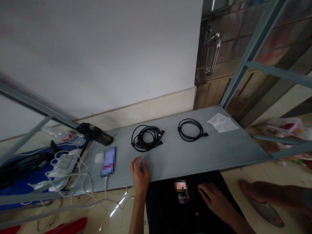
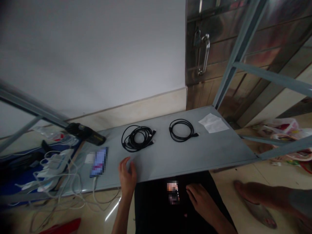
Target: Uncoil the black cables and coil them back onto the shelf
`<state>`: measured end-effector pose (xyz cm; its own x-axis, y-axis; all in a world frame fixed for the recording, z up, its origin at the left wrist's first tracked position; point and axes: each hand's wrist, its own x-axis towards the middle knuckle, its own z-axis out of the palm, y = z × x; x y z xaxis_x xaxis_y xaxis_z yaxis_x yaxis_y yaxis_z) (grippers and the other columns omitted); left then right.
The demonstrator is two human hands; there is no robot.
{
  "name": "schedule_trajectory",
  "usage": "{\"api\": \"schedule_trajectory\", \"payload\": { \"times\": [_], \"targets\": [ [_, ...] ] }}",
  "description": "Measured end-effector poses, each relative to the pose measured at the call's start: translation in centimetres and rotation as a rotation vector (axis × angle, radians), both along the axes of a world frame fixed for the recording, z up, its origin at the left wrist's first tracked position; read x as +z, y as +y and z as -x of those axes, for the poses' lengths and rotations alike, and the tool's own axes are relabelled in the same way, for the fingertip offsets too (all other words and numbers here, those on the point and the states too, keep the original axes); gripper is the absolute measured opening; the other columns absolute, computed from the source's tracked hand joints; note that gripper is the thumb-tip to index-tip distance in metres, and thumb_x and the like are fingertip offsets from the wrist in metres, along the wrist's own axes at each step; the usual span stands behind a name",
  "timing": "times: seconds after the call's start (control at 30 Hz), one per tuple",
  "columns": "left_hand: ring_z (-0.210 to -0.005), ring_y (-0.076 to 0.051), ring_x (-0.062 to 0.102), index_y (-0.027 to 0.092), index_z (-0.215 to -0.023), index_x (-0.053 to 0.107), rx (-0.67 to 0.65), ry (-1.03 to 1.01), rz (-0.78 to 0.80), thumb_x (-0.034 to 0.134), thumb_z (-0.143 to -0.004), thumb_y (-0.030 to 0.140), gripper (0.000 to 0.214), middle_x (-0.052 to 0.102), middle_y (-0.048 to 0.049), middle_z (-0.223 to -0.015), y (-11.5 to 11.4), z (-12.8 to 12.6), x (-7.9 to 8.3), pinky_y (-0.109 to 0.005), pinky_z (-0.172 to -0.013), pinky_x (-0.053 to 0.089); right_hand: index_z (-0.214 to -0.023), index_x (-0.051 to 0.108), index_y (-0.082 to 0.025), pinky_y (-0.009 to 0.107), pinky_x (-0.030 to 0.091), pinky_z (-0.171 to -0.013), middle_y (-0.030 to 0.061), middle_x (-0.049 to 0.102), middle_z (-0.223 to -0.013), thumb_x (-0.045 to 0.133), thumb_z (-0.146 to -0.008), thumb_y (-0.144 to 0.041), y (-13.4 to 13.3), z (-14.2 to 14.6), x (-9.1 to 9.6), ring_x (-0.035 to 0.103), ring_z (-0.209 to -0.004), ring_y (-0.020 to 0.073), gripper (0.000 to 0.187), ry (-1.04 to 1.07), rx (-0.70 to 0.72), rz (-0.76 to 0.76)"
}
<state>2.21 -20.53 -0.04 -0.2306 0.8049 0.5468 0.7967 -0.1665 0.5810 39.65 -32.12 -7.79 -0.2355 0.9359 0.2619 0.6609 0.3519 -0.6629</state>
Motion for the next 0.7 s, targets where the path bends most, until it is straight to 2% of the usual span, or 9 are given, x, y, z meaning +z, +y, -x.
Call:
{"api": "schedule_trajectory", "payload": {
  "times": [0.1, 0.23, 0.27, 0.3, 0.37, 0.43, 0.5, 0.6, 0.7],
  "targets": [
    [-0.124, -0.032, 0.065, 0.021, -0.133, 0.067, -0.012, -0.005, 0.001, 0.056, -0.110, 0.027, 0.026, 0.069, -0.0162, -0.127, -0.5, -0.5, -0.3, -0.055, -0.111, 0.054, -0.113, 0.074, -0.027, 0.041, 0.070, -0.086, 0.0054, 0.084, -0.108, 0.056, -0.112, -0.030, 2.2, 0.3, 2.3, 0.083, -0.097, 0.0264, 0.019, 0.077, -0.053, -0.013],
    [-0.124, -0.032, 0.067, 0.021, -0.130, 0.070, -0.006, -0.034, 0.008, 0.056, -0.109, 0.024, 0.025, 0.071, -0.0156, -0.125, -0.5, -0.9, -0.4, -0.053, -0.111, 0.054, -0.115, 0.072, -0.026, 0.034, 0.066, -0.076, 0.0045, 0.082, -0.096, 0.060, -0.113, -0.038, 7.0, -0.6, 6.4, 0.077, -0.075, 0.0210, 0.017, 0.116, -0.140, -0.087],
    [-0.124, -0.032, 0.067, 0.021, -0.129, 0.070, -0.005, -0.041, 0.007, 0.056, -0.109, 0.024, 0.024, 0.071, -0.0155, -0.124, -0.5, -0.9, -0.4, -0.053, -0.111, 0.054, -0.115, 0.071, -0.026, 0.035, 0.065, -0.077, 0.0049, 0.081, -0.095, 0.060, -0.113, -0.038, 8.5, -0.9, 7.3, 0.076, -0.075, 0.0208, 0.017, 0.106, -0.161, -0.129],
    [-0.124, -0.032, 0.067, 0.022, -0.128, 0.070, -0.007, -0.048, 0.006, 0.056, -0.109, 0.024, 0.024, 0.071, -0.0152, -0.124, -0.5, -0.9, -0.4, -0.052, -0.111, 0.055, -0.116, 0.071, -0.025, 0.036, 0.065, -0.083, 0.0065, 0.080, -0.099, 0.060, -0.113, -0.039, 10.2, -1.3, 8.0, 0.076, -0.081, 0.0220, 0.018, 0.086, -0.177, -0.181],
    [-0.122, -0.031, 0.068, 0.022, -0.126, 0.071, -0.015, -0.062, 0.009, 0.056, -0.109, 0.023, 0.023, 0.071, -0.0145, -0.122, -0.6, -0.9, -0.4, -0.052, -0.110, 0.055, -0.124, 0.071, -0.024, 0.044, 0.062, -0.101, 0.0121, 0.079, -0.116, 0.063, -0.111, -0.044, 13.7, -1.9, 8.9, 0.076, -0.106, 0.0281, 0.025, 0.012, -0.187, -0.280],
    [-0.119, -0.031, 0.069, 0.022, -0.123, 0.072, -0.021, -0.069, 0.012, 0.056, -0.109, 0.023, 0.021, 0.072, -0.0140, -0.120, -0.7, -0.9, -0.4, -0.051, -0.109, 0.055, -0.137, 0.067, -0.021, 0.054, 0.054, -0.115, 0.0183, 0.073, -0.136, 0.066, -0.108, -0.054, 17.1, -2.3, 8.9, 0.069, -0.128, 0.0352, 0.045, -0.112, -0.173, -0.309],
    [-0.118, -0.031, 0.069, 0.023, -0.121, 0.072, -0.017, -0.073, 0.011, 0.056, -0.109, 0.022, 0.021, 0.072, -0.0138, -0.118, -0.7, -0.9, -0.4, -0.051, -0.109, 0.055, -0.142, 0.065, -0.018, 0.060, 0.048, -0.119, 0.0216, 0.068, -0.144, 0.064, -0.106, -0.060, 19.8, -2.5, 8.4, 0.063, -0.136, 0.0394, 0.055, -0.233, -0.138, -0.281],
    [-0.116, -0.031, 0.069, 0.023, -0.120, 0.072, -0.010, -0.081, 0.010, 0.056, -0.109, 0.022, 0.020, 0.072, -0.0137, -0.117, -0.8, -0.9, -0.4, -0.051, -0.108, 0.056, -0.129, 0.070, -0.017, 0.061, 0.049, -0.113, 0.0203, 0.073, -0.129, 0.060, -0.108, -0.060, 22.1, -2.5, 7.2, 0.066, -0.125, 0.0392, 0.048, -0.325, -0.096, -0.216],
    [-0.116, -0.031, 0.069, 0.023, -0.119, 0.072, -0.008, -0.091, 0.013, 0.056, -0.108, 0.021, 0.020, 0.072, -0.0132, -0.116, -0.9, -0.9, -0.5, -0.050, -0.107, 0.056, -0.110, 0.072, -0.019, 0.053, 0.054, -0.103, 0.0173, 0.077, -0.112, 0.053, -0.112, -0.056, 22.3, -2.1, 6.3, 0.071, -0.108, 0.0356, 0.042, -0.340, -0.058, -0.187]
  ]
}}
